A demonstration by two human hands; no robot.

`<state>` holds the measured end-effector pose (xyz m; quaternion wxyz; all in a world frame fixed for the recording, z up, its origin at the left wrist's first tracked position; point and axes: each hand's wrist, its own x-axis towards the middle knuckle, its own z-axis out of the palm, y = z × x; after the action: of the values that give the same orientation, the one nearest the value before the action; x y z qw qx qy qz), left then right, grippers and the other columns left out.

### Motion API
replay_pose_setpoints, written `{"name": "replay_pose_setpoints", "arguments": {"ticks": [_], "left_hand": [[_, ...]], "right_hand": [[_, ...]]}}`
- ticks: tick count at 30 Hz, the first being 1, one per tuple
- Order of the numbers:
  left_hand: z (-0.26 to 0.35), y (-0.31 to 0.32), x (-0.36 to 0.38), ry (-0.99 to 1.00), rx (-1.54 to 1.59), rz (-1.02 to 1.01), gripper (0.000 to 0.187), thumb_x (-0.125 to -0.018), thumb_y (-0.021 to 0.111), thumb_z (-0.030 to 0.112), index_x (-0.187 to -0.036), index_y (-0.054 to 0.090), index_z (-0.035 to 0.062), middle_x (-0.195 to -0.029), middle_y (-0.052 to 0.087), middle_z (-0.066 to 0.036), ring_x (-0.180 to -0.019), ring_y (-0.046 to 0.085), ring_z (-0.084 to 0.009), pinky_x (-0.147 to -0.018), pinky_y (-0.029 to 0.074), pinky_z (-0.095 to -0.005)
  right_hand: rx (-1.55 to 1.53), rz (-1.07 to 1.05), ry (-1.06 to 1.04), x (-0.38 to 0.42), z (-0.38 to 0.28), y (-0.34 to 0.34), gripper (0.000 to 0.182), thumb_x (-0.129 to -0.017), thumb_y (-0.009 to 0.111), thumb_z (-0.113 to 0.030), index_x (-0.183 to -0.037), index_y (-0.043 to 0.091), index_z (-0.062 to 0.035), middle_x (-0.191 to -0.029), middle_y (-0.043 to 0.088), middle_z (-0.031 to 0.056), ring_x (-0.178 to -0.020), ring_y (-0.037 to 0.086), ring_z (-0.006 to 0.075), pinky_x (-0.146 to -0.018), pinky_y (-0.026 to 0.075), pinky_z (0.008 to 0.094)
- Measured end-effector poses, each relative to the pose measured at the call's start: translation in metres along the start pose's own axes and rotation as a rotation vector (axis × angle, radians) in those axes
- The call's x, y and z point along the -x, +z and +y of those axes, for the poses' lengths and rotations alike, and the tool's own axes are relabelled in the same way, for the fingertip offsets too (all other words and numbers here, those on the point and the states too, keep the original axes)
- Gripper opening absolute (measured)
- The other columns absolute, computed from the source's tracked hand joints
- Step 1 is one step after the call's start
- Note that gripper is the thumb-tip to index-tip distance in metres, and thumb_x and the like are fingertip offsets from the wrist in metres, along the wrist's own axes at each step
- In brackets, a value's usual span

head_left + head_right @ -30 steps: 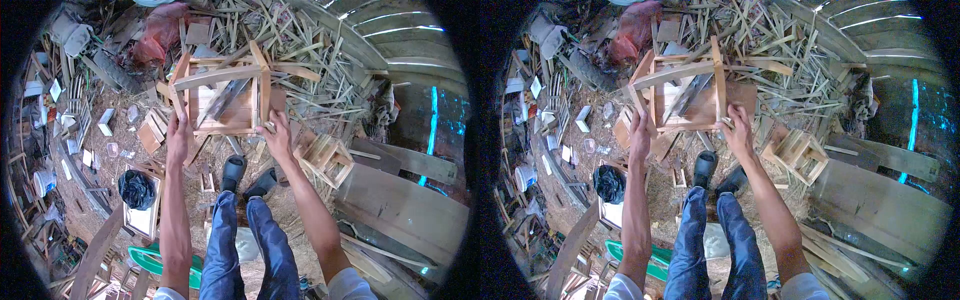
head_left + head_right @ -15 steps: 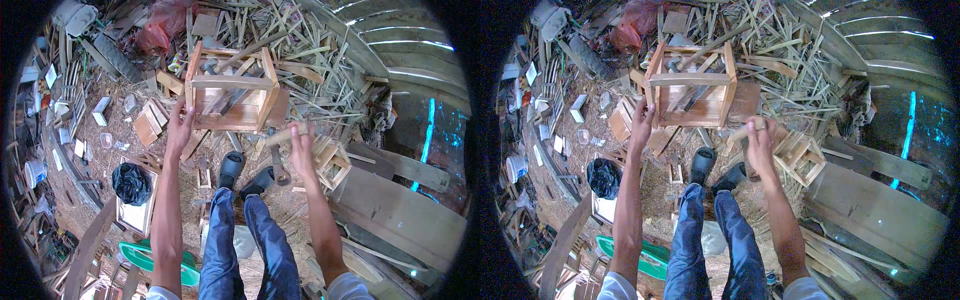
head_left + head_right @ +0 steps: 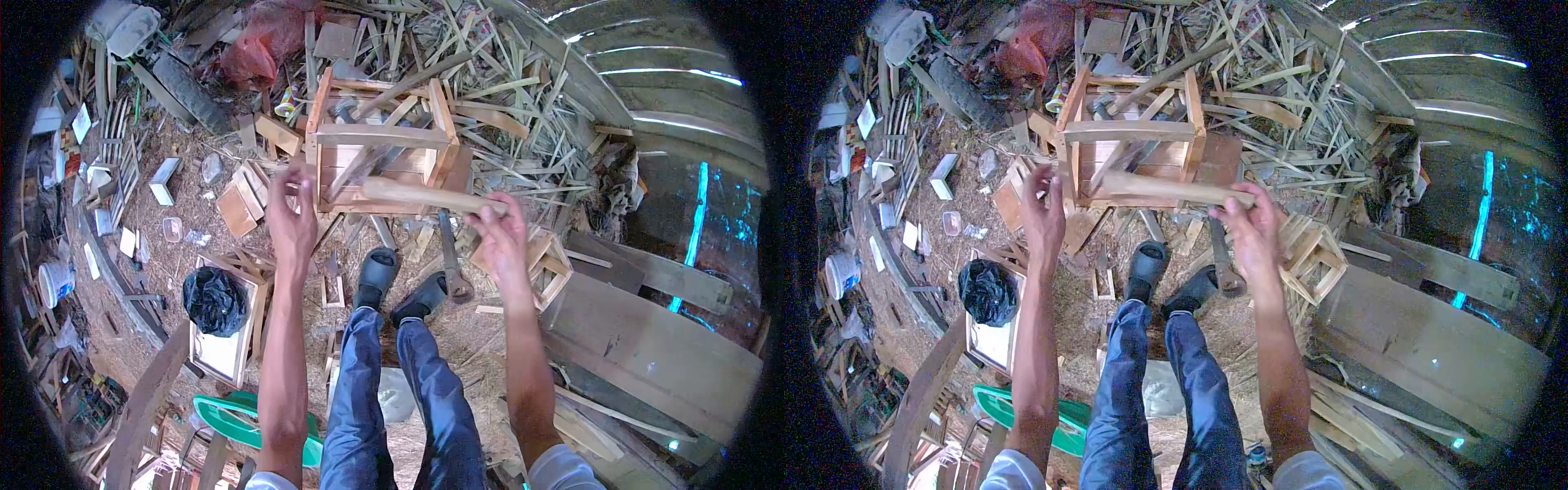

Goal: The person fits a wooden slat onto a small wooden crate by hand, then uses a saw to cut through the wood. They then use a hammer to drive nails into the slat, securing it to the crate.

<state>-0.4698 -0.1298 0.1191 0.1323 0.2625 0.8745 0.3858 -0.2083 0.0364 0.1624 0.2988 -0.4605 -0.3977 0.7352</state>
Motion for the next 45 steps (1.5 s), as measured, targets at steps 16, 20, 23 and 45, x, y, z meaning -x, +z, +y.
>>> {"name": "replay_pose_setpoints", "arguments": {"ticks": [16, 20, 23, 45], "left_hand": [[0.039, 0.019, -0.004, -0.269, 0.62, 0.016, 0.03, -0.094, 0.063, 0.018, -0.114, 0.062, -0.0041, -0.102, 0.067, -0.008, -0.093, 0.061, -0.0119, -0.086, 0.047, -0.0252], [0.033, 0.025, -0.011, -0.159, 0.53, 0.059, 0.029, -0.094, 0.063, 0.017, -0.113, 0.063, -0.0045, -0.104, 0.066, -0.01, -0.094, 0.062, -0.014, -0.088, 0.048, -0.0279], [0.035, 0.029, -0.013, -0.191, 0.527, 0.062, 0.03, -0.094, 0.063, 0.017, -0.114, 0.063, -0.0045, -0.104, 0.066, -0.01, -0.095, 0.062, -0.0149, -0.087, 0.049, -0.0279], [0.033, 0.034, -0.016, -0.144, 0.537, 0.161, 0.021, -0.092, 0.063, 0.009, -0.109, 0.067, -0.0016, -0.103, 0.065, -0.01, -0.09, 0.062, -0.0141, -0.082, 0.05, -0.027]], "right_hand": [[0.094, 0.131, -0.163, -0.036, 0.044, 0.042, 0.032, -0.087, 0.068, -0.003, -0.116, 0.056, 0.0029, -0.099, 0.066, 0.0106, -0.084, 0.066, 0.0166, -0.08, 0.054, 0.0257], [0.054, 0.174, -0.143, -0.044, 0.045, 0.043, 0.029, -0.087, 0.067, -0.002, -0.114, 0.058, 0.0047, -0.102, 0.065, 0.0116, -0.089, 0.064, 0.0159, -0.081, 0.057, 0.0288], [0.078, 0.215, -0.176, -0.051, 0.046, 0.043, 0.027, -0.088, 0.067, -0.002, -0.113, 0.061, 0.0045, -0.102, 0.065, 0.0107, -0.089, 0.064, 0.015, -0.081, 0.057, 0.0288], [0.347, 0.259, -0.262, -0.059, 0.04, 0.05, 0.025, -0.087, 0.068, -0.004, -0.111, 0.064, 0.0026, -0.096, 0.068, 0.0069, -0.082, 0.064, 0.0106, -0.074, 0.053, 0.0234]]}}
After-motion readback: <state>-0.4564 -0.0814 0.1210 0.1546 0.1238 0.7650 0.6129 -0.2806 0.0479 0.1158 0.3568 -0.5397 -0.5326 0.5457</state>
